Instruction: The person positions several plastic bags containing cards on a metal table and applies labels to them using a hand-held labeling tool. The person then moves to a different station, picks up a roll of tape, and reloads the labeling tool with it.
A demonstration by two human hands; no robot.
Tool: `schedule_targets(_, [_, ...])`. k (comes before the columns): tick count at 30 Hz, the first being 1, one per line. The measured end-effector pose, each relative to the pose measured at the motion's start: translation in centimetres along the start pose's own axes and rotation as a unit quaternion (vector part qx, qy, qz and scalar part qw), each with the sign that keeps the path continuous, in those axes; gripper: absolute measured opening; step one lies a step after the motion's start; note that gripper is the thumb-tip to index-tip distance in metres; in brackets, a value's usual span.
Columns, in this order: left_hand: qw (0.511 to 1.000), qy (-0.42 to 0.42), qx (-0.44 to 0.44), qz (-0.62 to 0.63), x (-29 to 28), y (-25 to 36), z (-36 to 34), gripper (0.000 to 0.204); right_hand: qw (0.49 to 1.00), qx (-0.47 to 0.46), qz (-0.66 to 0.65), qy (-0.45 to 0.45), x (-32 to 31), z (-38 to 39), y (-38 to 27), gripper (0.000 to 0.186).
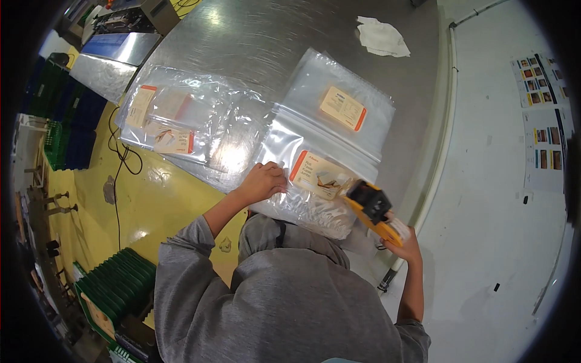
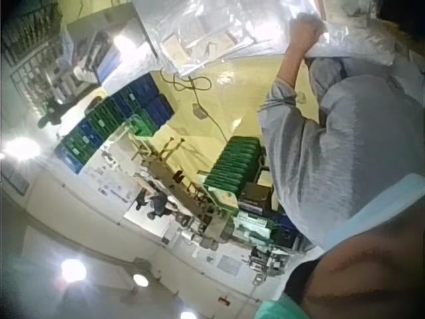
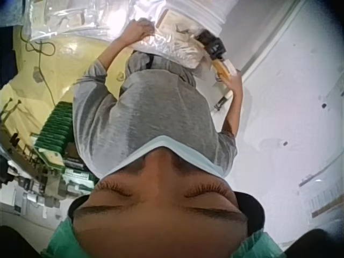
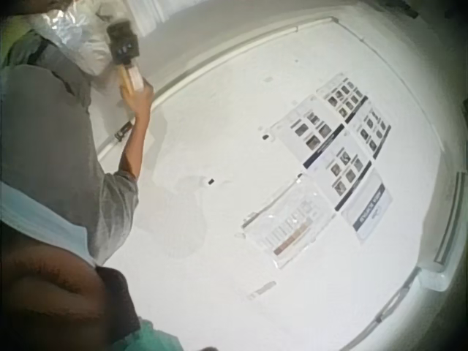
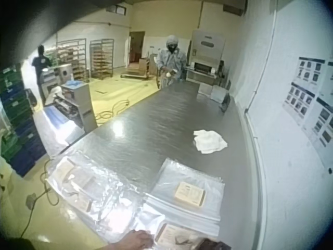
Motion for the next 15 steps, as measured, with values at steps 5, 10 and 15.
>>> schedule_targets(5, [0.998, -0.057, -0.002, -0.002, 0.0, 0.2, -0.9, 0.018, 0.963, 0.059, -0.259, 0.042, 1.7, 2.6, 3.7, 0.043])
schedule_targets(10, [0.989, -0.109, -0.075, 0.070, -2.1, 1.0, -3.0, 0.018, 0.862, 0.045, -0.504, -0.005, 6.1, 3.7, 7.2, 0.047])
schedule_targets(15, [0.944, 0.045, -0.057, 0.322, -8.8, 5.6, -5.9, 0.020, 0.837, -0.112, -0.535, -0.036, 6.7, 3.4, 0.5, 0.051])
Point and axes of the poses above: each hand's wrist, its own z-axis away from the middle knuckle, its own x-axis out of the palm, y = z × x, the point moved 10 cm from there along -z, towards the middle knuckle, and after that the axes turned 10 degrees about -z, right-handed, at the moved point
